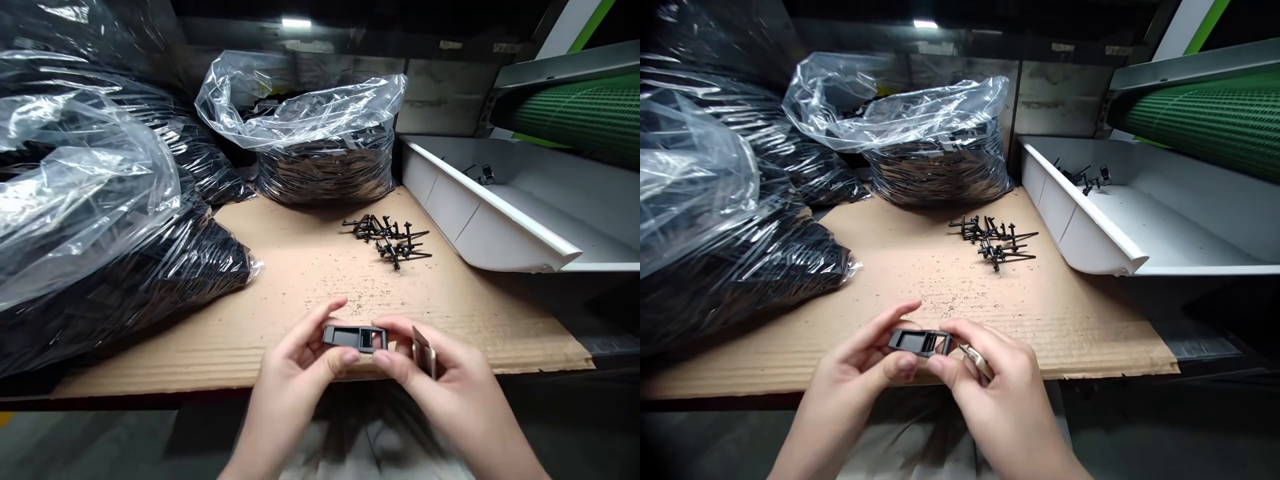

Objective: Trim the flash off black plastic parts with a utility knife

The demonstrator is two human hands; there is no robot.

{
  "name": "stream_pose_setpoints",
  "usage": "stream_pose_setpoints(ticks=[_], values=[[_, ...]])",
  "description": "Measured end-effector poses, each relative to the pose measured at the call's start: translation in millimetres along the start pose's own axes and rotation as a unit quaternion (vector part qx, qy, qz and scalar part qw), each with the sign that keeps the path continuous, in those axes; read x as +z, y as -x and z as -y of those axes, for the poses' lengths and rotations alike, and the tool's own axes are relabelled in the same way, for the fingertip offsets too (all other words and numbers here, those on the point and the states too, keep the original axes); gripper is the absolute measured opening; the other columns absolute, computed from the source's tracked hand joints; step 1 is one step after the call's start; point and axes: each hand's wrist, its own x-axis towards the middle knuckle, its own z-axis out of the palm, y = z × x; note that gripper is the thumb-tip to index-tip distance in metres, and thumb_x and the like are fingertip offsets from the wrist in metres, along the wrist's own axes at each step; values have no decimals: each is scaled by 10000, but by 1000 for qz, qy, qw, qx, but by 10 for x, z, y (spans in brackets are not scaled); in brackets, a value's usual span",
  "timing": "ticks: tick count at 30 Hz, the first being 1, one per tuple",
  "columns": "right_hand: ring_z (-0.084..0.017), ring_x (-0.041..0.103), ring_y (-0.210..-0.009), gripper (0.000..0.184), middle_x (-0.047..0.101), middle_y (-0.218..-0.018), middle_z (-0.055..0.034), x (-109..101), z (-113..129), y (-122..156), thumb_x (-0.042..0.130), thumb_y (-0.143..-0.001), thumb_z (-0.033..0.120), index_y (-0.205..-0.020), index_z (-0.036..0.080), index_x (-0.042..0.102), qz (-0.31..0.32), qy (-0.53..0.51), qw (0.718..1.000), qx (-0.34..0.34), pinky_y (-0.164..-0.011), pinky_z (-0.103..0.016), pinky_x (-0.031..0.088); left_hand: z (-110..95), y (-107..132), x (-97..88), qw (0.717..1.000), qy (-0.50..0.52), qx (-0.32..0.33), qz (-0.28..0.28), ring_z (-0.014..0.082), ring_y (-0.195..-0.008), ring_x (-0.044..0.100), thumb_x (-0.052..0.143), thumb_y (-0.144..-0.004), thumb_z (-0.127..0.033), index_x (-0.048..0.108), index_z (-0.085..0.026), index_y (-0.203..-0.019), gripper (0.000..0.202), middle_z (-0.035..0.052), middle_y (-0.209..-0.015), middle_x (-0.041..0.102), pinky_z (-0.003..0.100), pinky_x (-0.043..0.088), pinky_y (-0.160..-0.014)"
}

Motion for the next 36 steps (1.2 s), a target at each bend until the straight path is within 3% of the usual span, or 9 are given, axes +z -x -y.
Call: stream_pose_setpoints(ticks=[3,5,7,12,15,20,28,32,36], values=[[-109,567,-517,195,638,-702,2,115,-124,101,603,-755,155,-945,195,609,-108,46,981,-156,-485,-185,491,-67,-43,37,978,170,-118,37,108,-587,594,706,-681,-231,664,-226,-942,264,-19,-648,634,192,484,-573],[-114,582,-564,257,633,-718,-10,165,-193,141,591,-765,102,-1008,182,558,-144,73,959,-234,-560,-198,510,-93,-61,72,974,192,-115,41,116,-691,609,683,-707,-231,689,-189,-849,148,5,-743,666,183,479,-654],[-125,610,-628,285,642,-754,-28,148,-227,163,555,-785,76,-1051,176,527,-116,100,952,-263,-614,-209,520,-104,-66,105,978,182,-98,40,123,-797,605,628,-762,-229,695,-172,-827,109,27,-842,681,176,467,-727],[-173,643,-861,383,622,-1040,-98,-136,-179,168,447,-873,293,-1237,174,429,43,256,942,-213,-633,-217,555,-80,-45,145,987,127,-89,52,83,-593,563,556,-816,-205,648,-175,-797,98,-4,-701,649,152,454,-539],[-175,624,-870,301,618,-976,-91,-229,-143,134,364,-907,250,-1161,166,503,15,277,941,-194,-660,-242,544,-55,-28,142,996,57,-62,40,63,-522,511,555,-810,-177,635,-158,-734,112,-8,-662,627,141,413,-476],[-163,574,-689,182,604,-742,-51,-112,-130,54,482,-843,105,-987,143,586,-30,204,947,-247,-618,-274,476,-13,-8,128,999,3,3,48,91,-566,532,536,-807,-147,654,-183,-740,140,-13,-676,622,182,466,-540],[-166,568,-650,164,603,-708,-49,-54,-149,0,466,-850,126,-886,146,624,-38,231,945,-229,-588,-275,442,-8,24,132,995,-67,62,45,113,-573,540,542,-812,-146,655,-183,-739,139,-9,-639,590,210,455,-537],[-156,581,-664,189,623,-730,-40,-80,-211,-51,448,-863,165,-824,170,633,-41,233,957,-167,-605,-265,450,-8,20,119,993,-71,67,63,106,-557,528,523,-833,-162,646,-189,-769,141,-4,-668,601,222,441,-559],[-137,607,-745,155,642,-769,-20,-134,-186,-41,489,-839,121,-893,177,623,-36,168,969,-179,-666,-221,465,-24,-5,96,995,-41,37,81,89,-531,460,465,-870,-215,612,-194,-790,168,-13,-653,545,204,395,-520]])
